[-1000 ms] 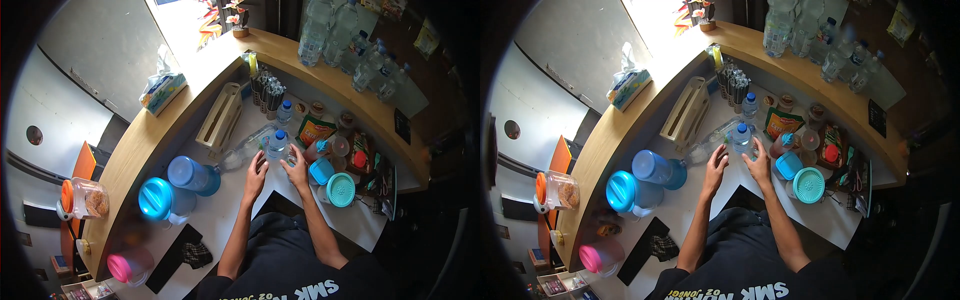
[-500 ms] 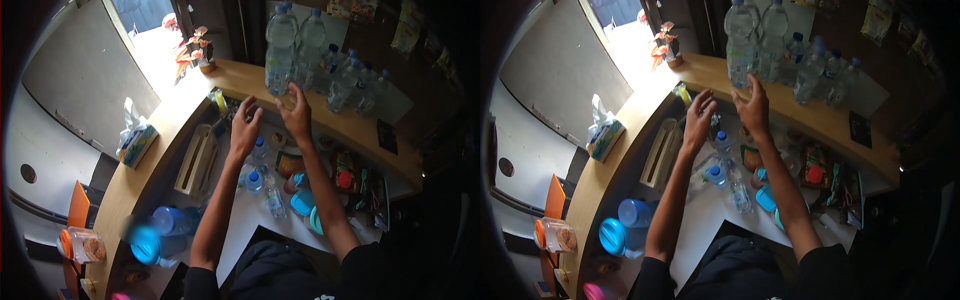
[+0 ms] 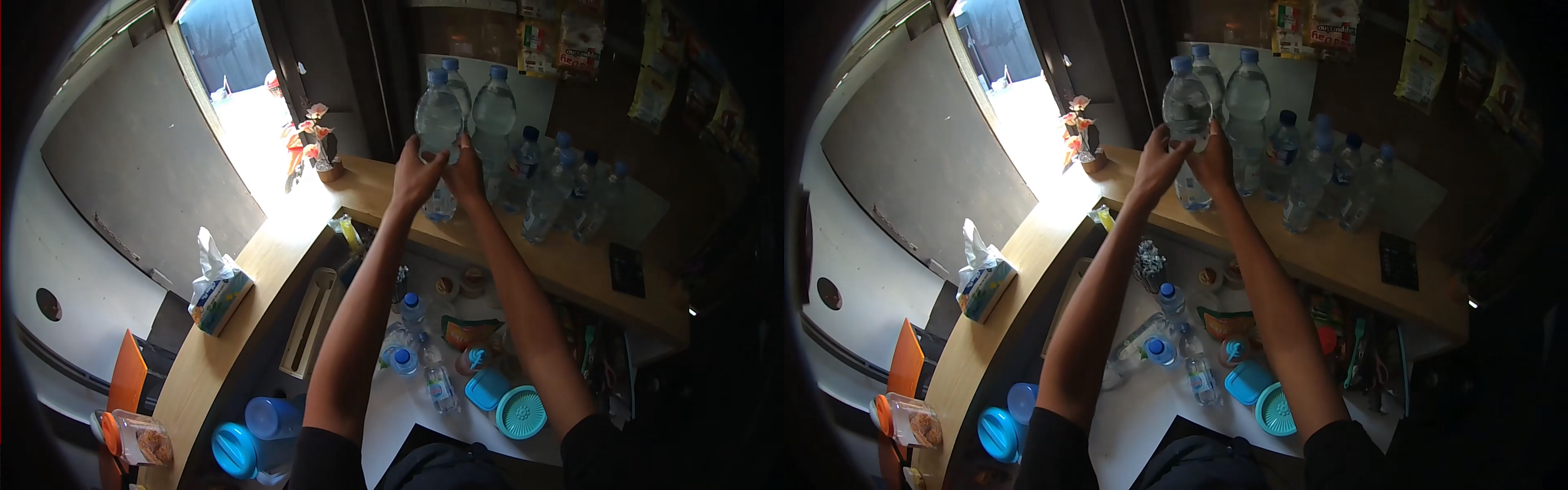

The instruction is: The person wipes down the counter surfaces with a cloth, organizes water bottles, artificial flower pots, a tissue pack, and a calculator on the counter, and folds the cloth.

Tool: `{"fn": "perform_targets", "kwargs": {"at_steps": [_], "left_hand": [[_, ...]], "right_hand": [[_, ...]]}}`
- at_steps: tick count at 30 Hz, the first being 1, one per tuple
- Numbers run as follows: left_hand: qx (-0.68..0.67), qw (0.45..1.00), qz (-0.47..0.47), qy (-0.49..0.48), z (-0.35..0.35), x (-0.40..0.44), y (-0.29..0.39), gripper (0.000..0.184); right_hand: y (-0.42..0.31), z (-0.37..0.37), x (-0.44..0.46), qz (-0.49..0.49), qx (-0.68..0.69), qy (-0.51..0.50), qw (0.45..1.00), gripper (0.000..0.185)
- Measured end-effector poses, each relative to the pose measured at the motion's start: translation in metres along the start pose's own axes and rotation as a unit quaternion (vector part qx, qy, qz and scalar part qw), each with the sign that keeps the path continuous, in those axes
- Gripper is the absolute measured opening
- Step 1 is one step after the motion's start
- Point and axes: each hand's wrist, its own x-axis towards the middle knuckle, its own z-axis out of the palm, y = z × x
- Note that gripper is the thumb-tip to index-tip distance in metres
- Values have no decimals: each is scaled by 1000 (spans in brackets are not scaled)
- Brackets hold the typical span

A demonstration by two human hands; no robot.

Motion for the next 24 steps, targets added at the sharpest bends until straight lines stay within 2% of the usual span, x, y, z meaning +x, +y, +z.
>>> {"fn": "perform_targets", "kwargs": {"at_steps": [3, 5, 9, 10, 13, 14, 17, 18, 19, 22, 24], "left_hand": [[67, 996, -13, 52, 2, -27, 11, 83], [50, 997, 5, 65, 0, -40, 17, 80], [-16, 997, 28, 76, -7, -75, 30, 79], [-33, 996, 28, 79, -9, -86, 31, 80], [-64, 992, 29, 107, -20, -119, 38, 84], [-87, 989, 24, 116, -24, -127, 44, 84], [-121, 981, 22, 149, -43, -150, 64, 85], [-122, 980, 30, 155, -51, -156, 75, 84], [-122, 979, 34, 158, -59, -166, 86, 84], [-50, 981, 68, 176, -86, -197, 125, 83], [-16, 984, 60, 169, -104, -225, 144, 82]], "right_hand": [[3, -3, -4, -43, -59, 25, 997, 79], [8, -1, -17, -83, -68, 58, 993, 75], [-15, -8, -60, -95, 88, 51, 990, 63], [-15, -8, -72, -127, 70, 64, 987, 62], [-18, -8, -97, -120, 117, 24, 985, 64], [-28, -6, -101, -84, 181, -5, 980, 67], [-69, -21, -116, -104, 143, -84, 981, 68], [-94, -27, -123, -110, 89, -89, 986, 69], [-113, -31, -131, -97, 106, -99, 985, 69], [-160, -40, -160, -46, 158, -129, 978, 68], [-184, -44, -186, -1, 199, -151, 968, 67]]}}
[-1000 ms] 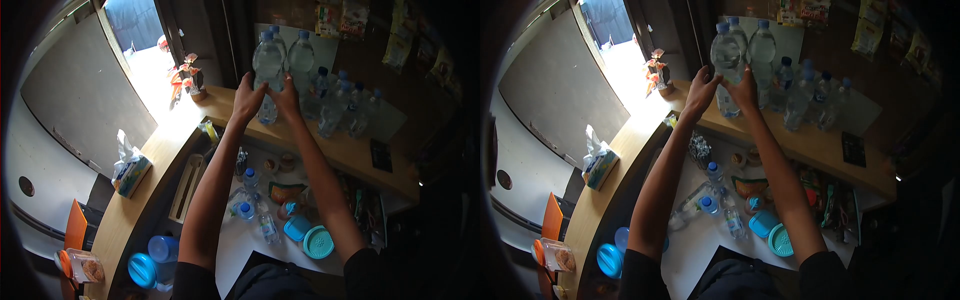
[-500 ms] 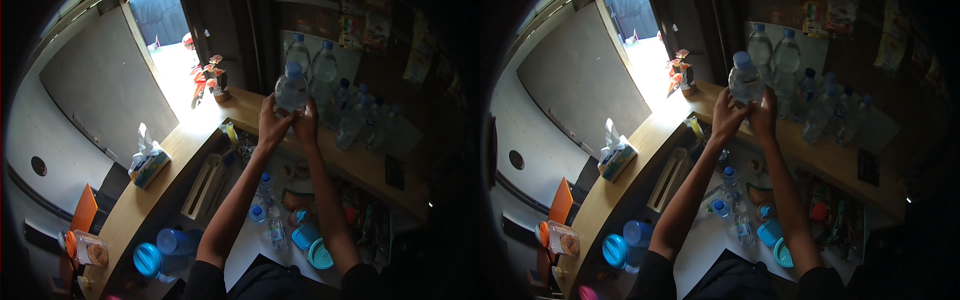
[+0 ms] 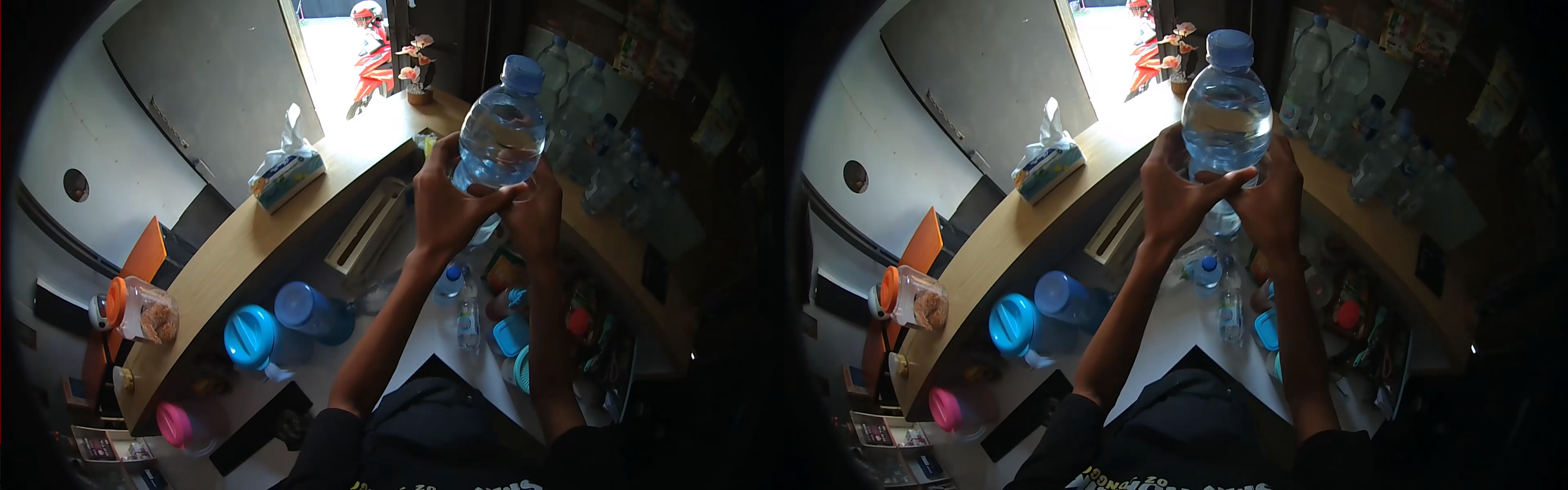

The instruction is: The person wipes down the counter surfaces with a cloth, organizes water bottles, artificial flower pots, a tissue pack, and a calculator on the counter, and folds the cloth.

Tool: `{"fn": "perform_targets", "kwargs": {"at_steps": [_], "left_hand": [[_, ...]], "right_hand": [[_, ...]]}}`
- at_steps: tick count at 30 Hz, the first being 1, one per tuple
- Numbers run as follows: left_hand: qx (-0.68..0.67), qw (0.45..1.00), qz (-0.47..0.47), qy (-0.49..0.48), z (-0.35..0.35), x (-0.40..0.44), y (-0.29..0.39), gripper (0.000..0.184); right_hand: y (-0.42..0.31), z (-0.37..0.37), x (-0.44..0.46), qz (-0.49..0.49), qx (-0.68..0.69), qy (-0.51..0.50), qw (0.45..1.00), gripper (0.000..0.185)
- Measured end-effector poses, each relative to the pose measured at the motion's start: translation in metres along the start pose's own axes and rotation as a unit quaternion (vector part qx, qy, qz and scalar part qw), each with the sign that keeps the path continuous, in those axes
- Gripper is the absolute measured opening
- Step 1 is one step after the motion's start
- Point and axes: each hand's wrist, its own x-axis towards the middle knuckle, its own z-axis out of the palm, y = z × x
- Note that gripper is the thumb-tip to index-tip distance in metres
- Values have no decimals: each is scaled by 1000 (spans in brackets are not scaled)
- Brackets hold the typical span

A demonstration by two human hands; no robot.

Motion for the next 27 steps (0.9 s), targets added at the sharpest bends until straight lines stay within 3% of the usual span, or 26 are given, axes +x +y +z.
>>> {"fn": "perform_targets", "kwargs": {"at_steps": [3, 6, 11, 17, 19, 27], "left_hand": [[36, 999, -33, -13, -35, -34, 14, 83], [89, 993, -70, -26, -67, -80, 17, 84], [103, 983, -149, 22, -103, -168, -27, 84], [137, 957, -255, 36, -123, -230, -90, 81], [123, 952, -276, 40, -126, -238, -104, 82], [156, 953, -259, 25, -124, -258, -127, 87]], "right_hand": [[-15, 18, -43, 4, -93, 3, 996, 64], [-9, 37, -91, 47, -97, -30, 994, 68], [46, 69, -165, 93, -78, -80, 989, 75], [118, 95, -211, 40, -148, -115, 982, 74], [129, 99, -220, 65, -148, -119, 980, 73], [152, 101, -242, 75, -169, -95, 978, 70]]}}
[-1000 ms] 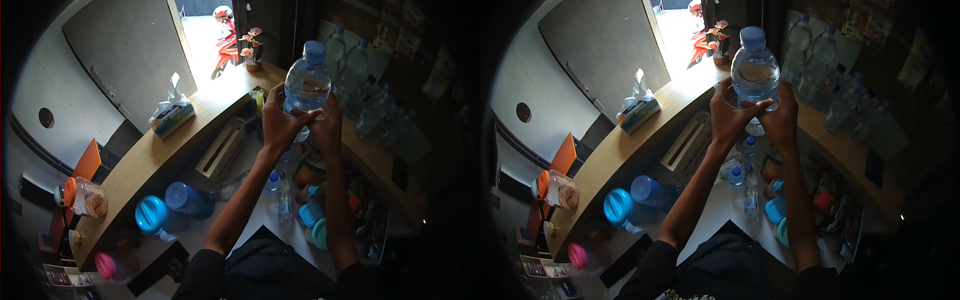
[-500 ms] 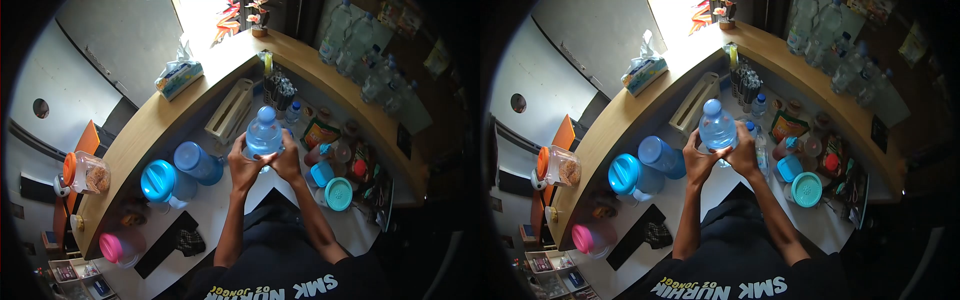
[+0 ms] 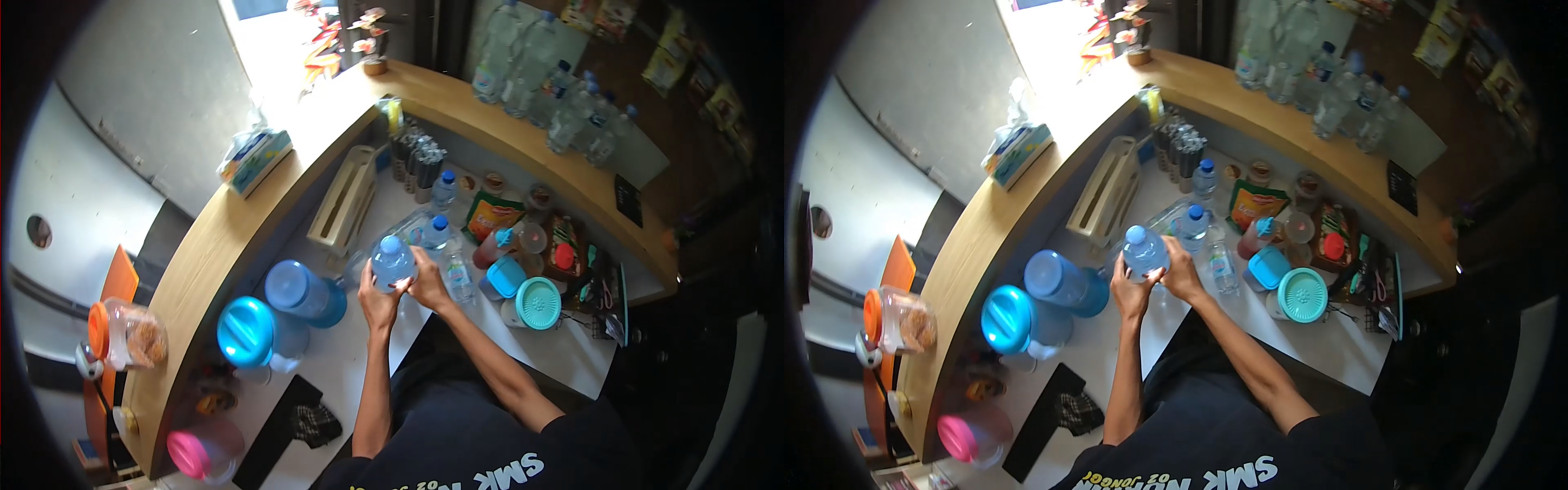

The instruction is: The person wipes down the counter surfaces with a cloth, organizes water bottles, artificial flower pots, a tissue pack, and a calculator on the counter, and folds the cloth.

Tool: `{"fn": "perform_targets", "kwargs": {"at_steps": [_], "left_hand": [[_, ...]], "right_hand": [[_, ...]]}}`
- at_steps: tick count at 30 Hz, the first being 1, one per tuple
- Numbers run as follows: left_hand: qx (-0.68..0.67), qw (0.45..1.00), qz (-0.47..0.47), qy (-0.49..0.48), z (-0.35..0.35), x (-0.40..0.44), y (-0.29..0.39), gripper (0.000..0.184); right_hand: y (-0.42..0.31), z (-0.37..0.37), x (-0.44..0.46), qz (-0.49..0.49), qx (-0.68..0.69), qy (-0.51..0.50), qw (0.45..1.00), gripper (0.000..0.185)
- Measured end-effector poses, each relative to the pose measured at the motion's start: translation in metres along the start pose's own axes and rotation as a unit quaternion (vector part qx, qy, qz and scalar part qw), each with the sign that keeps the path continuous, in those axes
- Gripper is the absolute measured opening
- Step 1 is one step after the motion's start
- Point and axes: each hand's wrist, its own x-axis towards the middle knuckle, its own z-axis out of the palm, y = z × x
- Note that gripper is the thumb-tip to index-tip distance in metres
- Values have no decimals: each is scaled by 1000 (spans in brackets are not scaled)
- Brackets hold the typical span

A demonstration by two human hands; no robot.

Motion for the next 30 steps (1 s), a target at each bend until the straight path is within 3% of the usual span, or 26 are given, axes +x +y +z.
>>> {"fn": "perform_targets", "kwargs": {"at_steps": [10, 14, 15, 18, 19, 24, 30], "left_hand": [[-58, 998, 11, 10, 14, -20, -11, 84], [-13, 999, -31, 42, 9, -40, 13, 61], [-16, 996, -4, 93, 12, -47, 11, 42], [-59, 993, -15, 102, 13, -77, 31, 25], [-61, 994, 19, 84, 17, -83, 31, 21], [-115, 983, 140, -15, 53, -82, 79, 8], [-178, 949, 223, -133, 141, -8, 156, 16]], "right_hand": [[6, -4, -5, 15, 39, -3, 999, 68], [0, -20, -21, 103, 15, -39, 994, 70], [-8, -31, -23, 129, 25, -43, 990, 61], [-9, -64, -31, 219, 114, -11, 969, 48], [-10, -79, -31, 201, 100, 32, 974, 36], [-11, -177, 2, 149, 100, 166, 970, 23], [21, -297, 81, 97, 89, 261, 956, 38]]}}
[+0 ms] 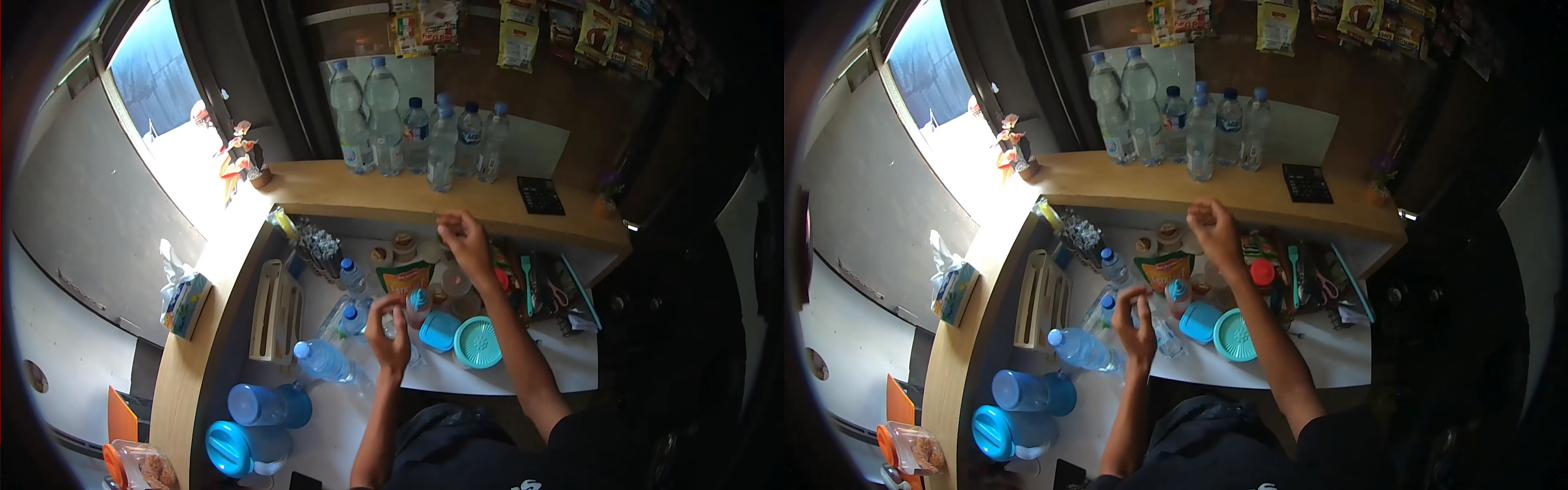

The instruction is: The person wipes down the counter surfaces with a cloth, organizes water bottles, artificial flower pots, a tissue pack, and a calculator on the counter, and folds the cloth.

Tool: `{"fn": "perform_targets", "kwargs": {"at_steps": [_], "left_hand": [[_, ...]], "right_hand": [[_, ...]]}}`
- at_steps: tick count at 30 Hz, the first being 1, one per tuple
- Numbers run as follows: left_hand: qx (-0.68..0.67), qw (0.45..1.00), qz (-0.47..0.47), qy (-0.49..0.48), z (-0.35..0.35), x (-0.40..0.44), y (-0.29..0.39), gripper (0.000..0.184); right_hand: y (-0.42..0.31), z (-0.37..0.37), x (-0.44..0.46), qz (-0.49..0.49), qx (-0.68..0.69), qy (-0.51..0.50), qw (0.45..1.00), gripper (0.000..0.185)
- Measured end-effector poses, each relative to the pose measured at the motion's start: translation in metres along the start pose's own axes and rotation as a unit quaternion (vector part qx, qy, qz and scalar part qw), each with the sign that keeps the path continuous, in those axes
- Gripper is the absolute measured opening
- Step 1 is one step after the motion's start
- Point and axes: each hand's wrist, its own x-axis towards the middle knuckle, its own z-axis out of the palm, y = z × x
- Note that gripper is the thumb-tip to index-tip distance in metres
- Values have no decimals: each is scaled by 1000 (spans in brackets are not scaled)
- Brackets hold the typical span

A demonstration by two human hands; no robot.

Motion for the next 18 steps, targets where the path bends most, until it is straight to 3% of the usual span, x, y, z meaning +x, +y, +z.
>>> {"fn": "perform_targets", "kwargs": {"at_steps": [3, 9, 13, 18], "left_hand": [[-39, 997, -32, -61, 45, 72, 3, 26], [-126, 975, -105, -148, 134, 184, -20, 58], [-31, 984, -104, -144, 177, 228, -25, 75], [-61, 973, -149, -163, 204, 246, -28, 74]], "right_hand": [[0, -21, 60, -57, -108, 32, 992, 57], [4, -39, 147, -79, -151, 35, 985, 78], [20, -33, 181, -127, -177, 50, 975, 75], [26, -27, 197, -112, -146, 52, 982, 77]]}}
